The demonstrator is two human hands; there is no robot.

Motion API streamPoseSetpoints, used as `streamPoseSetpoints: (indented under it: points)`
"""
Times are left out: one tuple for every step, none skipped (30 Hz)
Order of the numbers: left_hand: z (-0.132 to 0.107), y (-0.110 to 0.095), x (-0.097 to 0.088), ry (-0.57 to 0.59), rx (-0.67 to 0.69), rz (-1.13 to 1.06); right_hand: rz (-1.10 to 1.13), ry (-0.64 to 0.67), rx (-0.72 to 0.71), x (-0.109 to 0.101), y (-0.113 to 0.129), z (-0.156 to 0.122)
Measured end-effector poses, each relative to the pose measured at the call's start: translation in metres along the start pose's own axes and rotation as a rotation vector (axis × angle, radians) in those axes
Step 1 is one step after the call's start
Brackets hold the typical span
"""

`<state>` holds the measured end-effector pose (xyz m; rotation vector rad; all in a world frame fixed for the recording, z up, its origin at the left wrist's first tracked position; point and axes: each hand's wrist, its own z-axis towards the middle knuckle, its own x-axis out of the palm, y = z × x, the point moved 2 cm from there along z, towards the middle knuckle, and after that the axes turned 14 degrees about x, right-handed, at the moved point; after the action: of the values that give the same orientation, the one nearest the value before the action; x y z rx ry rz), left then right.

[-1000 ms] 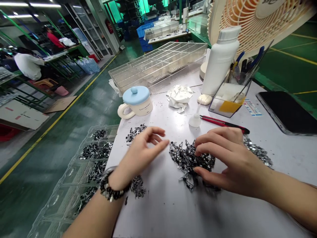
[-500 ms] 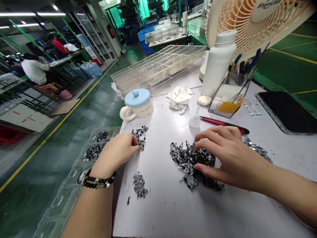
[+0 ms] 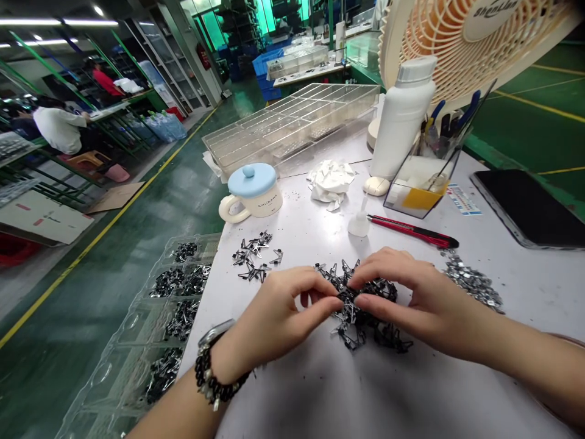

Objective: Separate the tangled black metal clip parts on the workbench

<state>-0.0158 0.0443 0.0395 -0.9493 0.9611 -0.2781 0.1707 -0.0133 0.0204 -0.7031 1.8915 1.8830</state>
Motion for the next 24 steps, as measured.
streamPoseSetpoints:
  points:
    - [0.000,0.000,0.005,-0.049,0.002,-0.067,0.042,0.048,0.048,0.001,0.000,0.000]
    - [-0.001,0.001,0.010,-0.104,-0.014,-0.139,0.081,0.086,0.100,0.001,0.000,0.000]
    - [-0.001,0.003,0.014,-0.155,-0.044,-0.231,0.125,0.110,0.149,0.000,0.000,0.000]
    - [-0.002,0.005,0.018,-0.196,-0.085,-0.348,0.174,0.126,0.195,0.000,0.000,0.000]
    - [-0.002,0.007,0.022,-0.226,-0.132,-0.484,0.224,0.141,0.231,-0.001,-0.001,0.000]
    - [-0.002,0.008,0.026,-0.243,-0.181,-0.626,0.269,0.157,0.255,-0.002,-0.001,0.000]
    - [-0.003,0.009,0.030,-0.253,-0.226,-0.757,0.309,0.169,0.269,-0.002,-0.001,0.000]
    - [-0.003,0.010,0.033,-0.264,-0.263,-0.864,0.343,0.179,0.281,-0.003,-0.001,0.000]
    - [-0.003,0.010,0.036,-0.276,-0.289,-0.938,0.375,0.185,0.296,-0.003,-0.001,0.000]
    - [-0.003,0.009,0.038,-0.288,-0.305,-0.986,0.403,0.194,0.311,-0.004,-0.001,0.000]
    - [-0.003,0.009,0.039,-0.301,-0.309,-1.018,0.428,0.207,0.322,-0.004,-0.001,0.000]
    - [-0.003,0.008,0.040,-0.314,-0.305,-1.039,0.450,0.221,0.328,-0.004,-0.001,0.001]
    - [-0.004,0.008,0.041,-0.325,-0.295,-1.050,0.467,0.233,0.325,-0.004,-0.001,0.001]
    - [-0.004,0.007,0.042,-0.330,-0.279,-1.053,0.478,0.237,0.315,-0.004,-0.001,0.001]
    - [-0.004,0.007,0.042,-0.328,-0.259,-1.038,0.487,0.234,0.303,-0.004,0.000,0.002]
    - [-0.005,0.007,0.042,-0.321,-0.231,-1.001,0.492,0.227,0.297,-0.005,0.000,0.002]
    - [-0.005,0.008,0.042,-0.317,-0.190,-0.936,0.494,0.223,0.299,-0.006,0.000,0.003]
    - [-0.005,0.008,0.040,-0.326,-0.128,-0.844,0.490,0.221,0.307,-0.006,0.001,0.003]
    - [-0.005,0.009,0.038,-0.339,-0.045,-0.726,0.480,0.223,0.322,-0.007,0.000,0.003]
    - [-0.005,0.009,0.035,-0.353,0.052,-0.593,0.466,0.226,0.338,-0.007,0.000,0.003]
    - [-0.005,0.008,0.032,-0.362,0.151,-0.460,0.448,0.231,0.350,-0.008,-0.001,0.003]
    - [-0.005,0.008,0.029,-0.363,0.242,-0.340,0.427,0.234,0.356,-0.009,-0.001,0.003]
    - [-0.004,0.007,0.027,-0.355,0.314,-0.238,0.406,0.238,0.359,-0.009,-0.002,0.003]
    - [-0.004,0.007,0.025,-0.342,0.364,-0.157,0.385,0.248,0.362,-0.009,-0.002,0.003]
